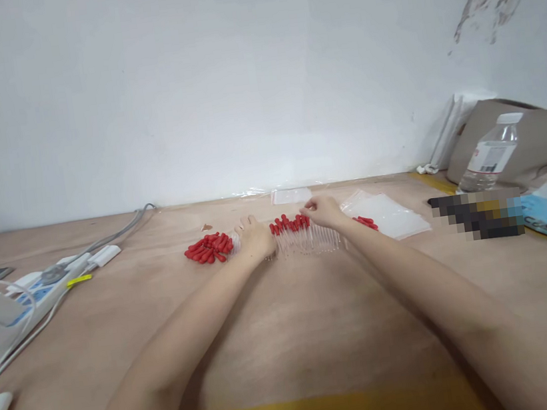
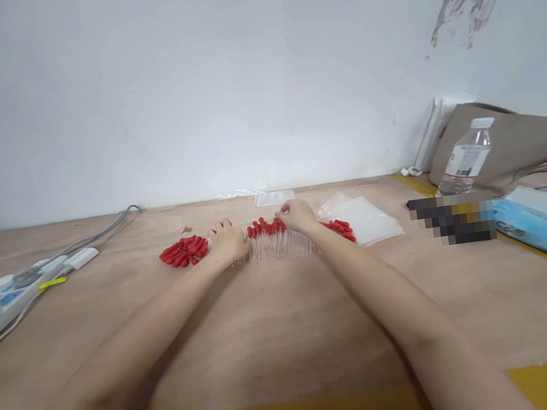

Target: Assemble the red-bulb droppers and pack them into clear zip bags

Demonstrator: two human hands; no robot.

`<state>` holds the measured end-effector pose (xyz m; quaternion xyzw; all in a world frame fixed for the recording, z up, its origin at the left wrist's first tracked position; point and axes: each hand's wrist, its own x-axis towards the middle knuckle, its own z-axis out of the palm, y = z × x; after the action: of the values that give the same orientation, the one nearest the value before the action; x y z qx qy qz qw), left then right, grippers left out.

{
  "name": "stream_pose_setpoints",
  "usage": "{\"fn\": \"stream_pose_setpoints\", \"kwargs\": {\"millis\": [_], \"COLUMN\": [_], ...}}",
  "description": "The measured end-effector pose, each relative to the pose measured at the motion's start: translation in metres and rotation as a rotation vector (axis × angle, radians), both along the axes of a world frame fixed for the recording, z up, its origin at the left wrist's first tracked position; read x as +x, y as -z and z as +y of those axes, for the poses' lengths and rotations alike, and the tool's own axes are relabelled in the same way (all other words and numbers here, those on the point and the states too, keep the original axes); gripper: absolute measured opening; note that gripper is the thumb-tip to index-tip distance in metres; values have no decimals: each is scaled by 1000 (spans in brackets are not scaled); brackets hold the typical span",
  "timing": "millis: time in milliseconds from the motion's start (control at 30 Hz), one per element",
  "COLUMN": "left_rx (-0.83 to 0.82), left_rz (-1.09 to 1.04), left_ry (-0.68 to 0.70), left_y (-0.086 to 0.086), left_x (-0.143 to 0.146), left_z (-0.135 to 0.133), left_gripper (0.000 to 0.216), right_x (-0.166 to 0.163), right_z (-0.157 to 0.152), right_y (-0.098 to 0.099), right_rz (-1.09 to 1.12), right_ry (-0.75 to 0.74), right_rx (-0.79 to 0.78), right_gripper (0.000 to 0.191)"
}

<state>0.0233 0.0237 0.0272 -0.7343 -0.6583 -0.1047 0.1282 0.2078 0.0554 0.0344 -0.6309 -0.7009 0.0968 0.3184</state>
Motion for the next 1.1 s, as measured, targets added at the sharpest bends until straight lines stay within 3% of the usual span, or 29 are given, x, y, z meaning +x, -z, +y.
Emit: {"fn": "stream_pose_setpoints", "kwargs": {"millis": [133,267,433,567,667,800,967,1100], "left_rx": [-25,-78,-129,-169,-79,88,206,205], "left_rz": [55,30,-31,-90,-159,-222,-275,-304], "left_ry": [-22,-78,-81,39,287,568,710,729], "left_y": [-1,-5,-24,-36,-25,5,28,31], "left_x": [12,21,7,-18,-34,-45,-46,-45], "left_z": [1,6,4,-19,-44,-68,-74,-75], "left_gripper": [24,27,28,28,24,15,19,18], "right_x": [57,97,107,107,108,109,102,83], "right_z": [-22,-42,-62,-68,-67,-68,-73,-75], "right_y": [-11,-9,2,6,9,8,1,0], "right_rz": [-90,-198,-310,-357,-379,-419,-485,-432], "right_ry": [74,54,-6,-54,-3,94,162,112], "right_rx": [-18,-134,-170,-172,-134,-60,-92,77], "right_gripper": [17,14,12,16,15,15,22,27]}}
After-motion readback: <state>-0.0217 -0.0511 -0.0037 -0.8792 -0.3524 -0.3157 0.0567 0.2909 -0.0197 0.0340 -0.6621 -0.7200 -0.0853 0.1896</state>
